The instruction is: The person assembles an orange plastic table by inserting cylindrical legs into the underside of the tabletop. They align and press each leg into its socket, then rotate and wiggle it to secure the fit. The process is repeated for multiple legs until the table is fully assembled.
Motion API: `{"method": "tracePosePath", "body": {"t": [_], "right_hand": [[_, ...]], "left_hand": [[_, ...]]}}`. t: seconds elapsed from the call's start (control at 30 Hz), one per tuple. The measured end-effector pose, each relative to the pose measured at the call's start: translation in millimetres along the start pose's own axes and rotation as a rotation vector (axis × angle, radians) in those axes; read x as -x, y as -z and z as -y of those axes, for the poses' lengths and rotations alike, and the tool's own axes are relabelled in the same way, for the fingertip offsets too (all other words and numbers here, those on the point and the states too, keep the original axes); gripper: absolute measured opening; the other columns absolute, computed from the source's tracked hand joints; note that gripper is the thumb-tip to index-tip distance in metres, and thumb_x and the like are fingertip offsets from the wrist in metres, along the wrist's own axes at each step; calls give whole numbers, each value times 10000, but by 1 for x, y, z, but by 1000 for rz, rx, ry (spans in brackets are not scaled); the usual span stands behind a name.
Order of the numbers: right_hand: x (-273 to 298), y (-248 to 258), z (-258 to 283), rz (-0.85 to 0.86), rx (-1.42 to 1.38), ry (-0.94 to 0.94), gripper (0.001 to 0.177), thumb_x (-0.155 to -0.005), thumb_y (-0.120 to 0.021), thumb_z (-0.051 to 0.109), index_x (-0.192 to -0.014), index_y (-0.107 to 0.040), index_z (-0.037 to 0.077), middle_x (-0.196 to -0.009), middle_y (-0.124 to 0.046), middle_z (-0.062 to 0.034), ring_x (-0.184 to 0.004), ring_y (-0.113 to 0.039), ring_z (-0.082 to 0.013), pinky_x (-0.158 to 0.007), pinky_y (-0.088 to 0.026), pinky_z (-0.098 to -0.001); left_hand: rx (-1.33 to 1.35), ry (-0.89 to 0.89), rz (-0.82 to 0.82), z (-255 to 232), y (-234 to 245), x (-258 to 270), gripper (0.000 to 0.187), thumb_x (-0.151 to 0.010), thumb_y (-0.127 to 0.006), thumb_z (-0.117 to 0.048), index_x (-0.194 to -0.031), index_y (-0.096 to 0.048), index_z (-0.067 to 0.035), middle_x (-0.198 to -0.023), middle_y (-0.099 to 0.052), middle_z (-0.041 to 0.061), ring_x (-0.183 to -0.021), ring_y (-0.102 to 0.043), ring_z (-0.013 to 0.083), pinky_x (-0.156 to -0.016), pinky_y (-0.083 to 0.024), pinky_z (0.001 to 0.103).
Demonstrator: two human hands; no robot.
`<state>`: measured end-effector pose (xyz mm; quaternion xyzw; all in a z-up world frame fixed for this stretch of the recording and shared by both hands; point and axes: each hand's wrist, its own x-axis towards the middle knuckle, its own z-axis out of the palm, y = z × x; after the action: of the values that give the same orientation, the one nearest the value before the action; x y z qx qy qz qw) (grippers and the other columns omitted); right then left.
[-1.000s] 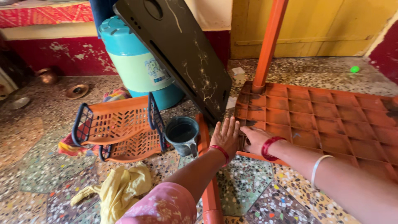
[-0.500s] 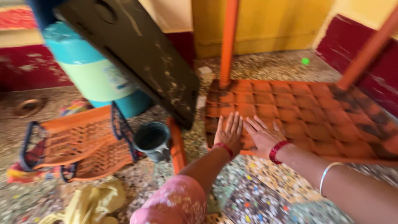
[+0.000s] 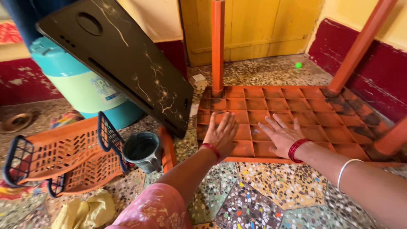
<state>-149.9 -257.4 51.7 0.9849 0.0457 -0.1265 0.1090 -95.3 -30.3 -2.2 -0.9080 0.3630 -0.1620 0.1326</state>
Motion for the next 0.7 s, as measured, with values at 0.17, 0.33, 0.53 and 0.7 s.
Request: {"method": "tracePosePath", "body": {"t": [0.17,0.33,0.53,0.7], "right_hand": [[-10,7,-8,-54,17,28,846,-909,-720,418,-1586,-229,288,-1717,-37,-14,-1591,4,-234,-1208,-88,-714],[-2,16,-34,-84,37,-13,820,-896,-728,401,-1574,-285,276,-1713,-74,-21,-1593,-12,-240,-1194,-91,-735],[12,22,-77,-114,-7,-105,810,-881,-735,417,-1560,-309,296,-1707,-79,-27,-1591,-9,-243,-1179,-98,-748],[14,28,-113,-198,-21,-169,823,-845,-759,457,-1540,-337,328,-1699,-102,-27,-1581,-31,-247,-1179,-104,-741]], "left_hand": [[14,60,50,7,2,2,798,-912,-594,-541,-1509,-373,-60,-1642,-236,169,-1540,-113,329,-1154,-51,733],[59,79,-3,-15,16,-31,759,-899,-623,-501,-1485,-414,-67,-1609,-299,162,-1536,-137,328,-1149,-63,750],[109,64,-16,-48,43,-74,734,-912,-635,-467,-1501,-396,-100,-1642,-251,157,-1554,-107,330,-1157,-72,744],[255,138,-91,-68,69,-102,836,-862,-676,-457,-1543,-314,-135,-1659,-174,167,-1539,-118,323,-1158,-93,715]]}}
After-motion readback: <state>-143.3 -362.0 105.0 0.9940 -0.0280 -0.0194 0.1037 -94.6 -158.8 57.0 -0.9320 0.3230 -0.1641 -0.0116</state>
